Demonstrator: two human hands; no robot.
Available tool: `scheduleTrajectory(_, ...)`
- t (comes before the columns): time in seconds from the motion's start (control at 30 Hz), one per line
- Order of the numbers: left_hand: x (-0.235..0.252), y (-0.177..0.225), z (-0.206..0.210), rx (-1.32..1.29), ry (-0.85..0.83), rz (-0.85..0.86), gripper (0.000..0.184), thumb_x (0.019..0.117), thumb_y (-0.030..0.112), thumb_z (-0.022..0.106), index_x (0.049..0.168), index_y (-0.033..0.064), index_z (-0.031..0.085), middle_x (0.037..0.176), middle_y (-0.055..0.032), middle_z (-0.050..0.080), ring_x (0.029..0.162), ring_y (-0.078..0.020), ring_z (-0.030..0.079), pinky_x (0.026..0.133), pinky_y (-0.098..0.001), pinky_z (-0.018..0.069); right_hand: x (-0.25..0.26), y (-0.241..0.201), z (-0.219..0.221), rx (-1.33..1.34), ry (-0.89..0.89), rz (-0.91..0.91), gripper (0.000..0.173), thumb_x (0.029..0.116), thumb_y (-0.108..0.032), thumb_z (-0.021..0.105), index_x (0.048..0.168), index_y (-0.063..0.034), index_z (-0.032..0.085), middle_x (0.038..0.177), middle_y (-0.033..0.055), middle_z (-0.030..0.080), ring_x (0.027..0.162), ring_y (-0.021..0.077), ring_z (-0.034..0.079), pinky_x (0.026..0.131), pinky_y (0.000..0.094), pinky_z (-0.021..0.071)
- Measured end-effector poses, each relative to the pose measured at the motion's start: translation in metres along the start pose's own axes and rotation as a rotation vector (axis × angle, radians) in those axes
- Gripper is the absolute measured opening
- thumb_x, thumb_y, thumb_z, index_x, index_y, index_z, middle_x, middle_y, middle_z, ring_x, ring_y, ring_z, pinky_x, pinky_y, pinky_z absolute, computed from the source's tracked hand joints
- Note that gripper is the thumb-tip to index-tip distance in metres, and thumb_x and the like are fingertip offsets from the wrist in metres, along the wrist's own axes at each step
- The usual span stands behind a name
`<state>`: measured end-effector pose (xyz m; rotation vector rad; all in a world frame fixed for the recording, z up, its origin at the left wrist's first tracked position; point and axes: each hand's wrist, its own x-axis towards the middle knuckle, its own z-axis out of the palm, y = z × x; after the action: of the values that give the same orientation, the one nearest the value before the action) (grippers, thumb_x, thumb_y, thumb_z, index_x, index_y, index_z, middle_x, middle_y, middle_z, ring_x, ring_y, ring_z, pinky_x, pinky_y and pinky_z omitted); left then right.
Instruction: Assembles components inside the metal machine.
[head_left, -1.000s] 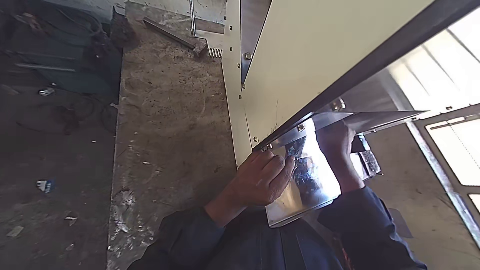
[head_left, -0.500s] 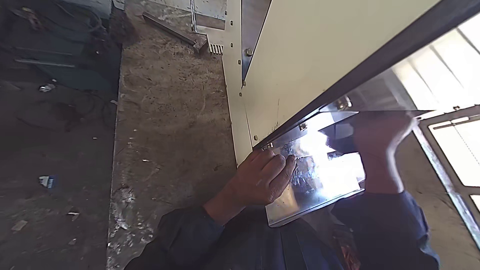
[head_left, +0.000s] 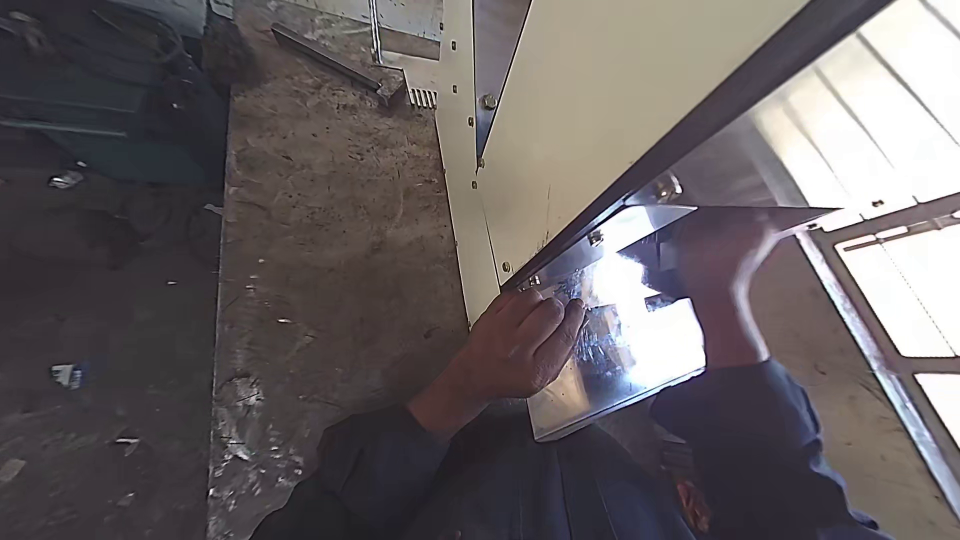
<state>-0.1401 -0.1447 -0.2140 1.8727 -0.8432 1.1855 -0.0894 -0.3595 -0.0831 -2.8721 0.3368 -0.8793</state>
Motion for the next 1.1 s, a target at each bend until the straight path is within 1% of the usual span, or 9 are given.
scheduleTrajectory(0.1,0.001,-0.001,0.0,0.004,0.008,0.004,0.019,0.0963,0.015,0.067,0.11,0.0034,0.074,0.082,-0.0081,0.064,0.075,-0.0229,0.059,0.07,-0.0326,0.0504,-0.023,0.021,0.044,-0.009,-0.262,0.076,0.033,0.1008,-0.034,0.061,0.096,-0.002,0.07,0.082,0.0169,0.07,0.076,0.036,0.069,0.07,0.0608,0.054)
scheduleTrajectory(0.2,-0.001,-0.001,-0.002,0.003,-0.007,0.006,0.019,0.097,0.015,0.066,0.11,0.0028,0.074,0.082,-0.0085,0.065,0.075,-0.0227,0.059,0.07,-0.0323,0.0496,-0.015,0.01,0.02,0.034,-0.109,0.041,0.033,0.0967,-0.029,0.067,0.101,0.0031,0.071,0.092,0.0231,0.072,0.087,0.0408,0.07,0.078,0.0657,0.0531)
scheduleTrajectory(0.3,-0.001,0.0,0.0,0.004,-0.009,0.003,0.019,0.0975,0.015,0.066,0.11,0.0032,0.074,0.085,-0.009,0.067,0.076,-0.0224,0.06,0.072,-0.0322,0.0505,0.007,0.001,-0.008,0.083,0.121,0.017,0.036,0.0889,-0.028,0.073,0.11,0.0017,0.07,0.103,0.0192,0.074,0.101,0.0301,0.071,0.092,0.055,0.0521)
scheduleTrajectory(0.43,0.001,-0.001,0.0,0.013,-0.001,0.001,0.02,0.097,0.016,0.066,0.109,0.0035,0.075,0.083,-0.0085,0.065,0.075,-0.0233,0.059,0.071,-0.0332,0.0506,-0.023,0.02,0.043,0.014,-0.213,0.032,0.031,0.0997,-0.03,0.063,0.099,0.0002,0.071,0.085,0.0196,0.071,0.08,0.039,0.07,0.072,0.0637,0.0543)
scheduleTrajectory(0.53,0.0,-0.001,-0.002,0.035,-0.023,0.002,0.019,0.0974,0.016,0.066,0.109,0.0038,0.075,0.083,-0.0085,0.066,0.076,-0.023,0.059,0.071,-0.0329,0.0505,-0.024,0.02,0.044,0.073,-0.28,0.046,0.03,0.1005,-0.029,0.063,0.102,-0.0001,0.071,0.091,0.02,0.072,0.085,0.0394,0.071,0.077,0.0641,0.0541)
scheduleTrajectory(0.67,0.002,0.001,0.001,0.087,-0.034,-0.002,0.02,0.0981,0.016,0.065,0.108,0.0033,0.075,0.084,-0.0087,0.067,0.077,-0.0222,0.062,0.073,-0.0328,0.0523,0.002,0.019,-0.005,0.184,0.086,-0.076,0.028,0.0959,-0.028,0.068,0.107,-0.0022,0.072,0.098,0.0173,0.075,0.091,0.0323,0.073,0.083,0.0586,0.0557)
scheduleTrajectory(0.83,0.002,0.006,0.004,0.136,0.011,-0.056,0.017,0.0961,0.014,0.068,0.106,0.0031,0.076,0.085,-0.0093,0.069,0.075,-0.0209,0.062,0.072,-0.0324,0.052,-0.003,0.039,0.02,0.218,-0.002,-0.127,0.03,0.0984,-0.032,0.067,0.099,-0.0017,0.071,0.092,0.0176,0.073,0.085,0.0338,0.072,0.077,0.0586,0.0559)
scheduleTrajectory(1.0,-0.001,0.01,0.007,0.153,0.04,-0.076,0.016,0.0943,0.012,0.068,0.103,0.0013,0.076,0.08,-0.0098,0.064,0.075,-0.0221,0.059,0.072,-0.0331,0.0504,0.016,0.031,-0.004,0.247,0.182,-0.13,0.036,0.0938,-0.033,0.071,0.109,-0.0006,0.071,0.101,0.017,0.075,0.098,0.0267,0.073,0.089,0.0499,0.0553)
scheduleTrajectory(1.1,0.002,0.009,0.007,0.185,0.054,-0.074,0.016,0.0949,0.013,0.068,0.102,0.002,0.077,0.078,-0.0091,0.064,0.073,-0.0218,0.059,0.07,-0.0327,0.0498,-0.004,0.038,0.018,0.214,-0.157,-0.057,0.031,0.0972,-0.031,0.067,0.102,-0.0012,0.073,0.093,0.0174,0.074,0.085,0.0335,0.072,0.08,0.0595,0.0568)
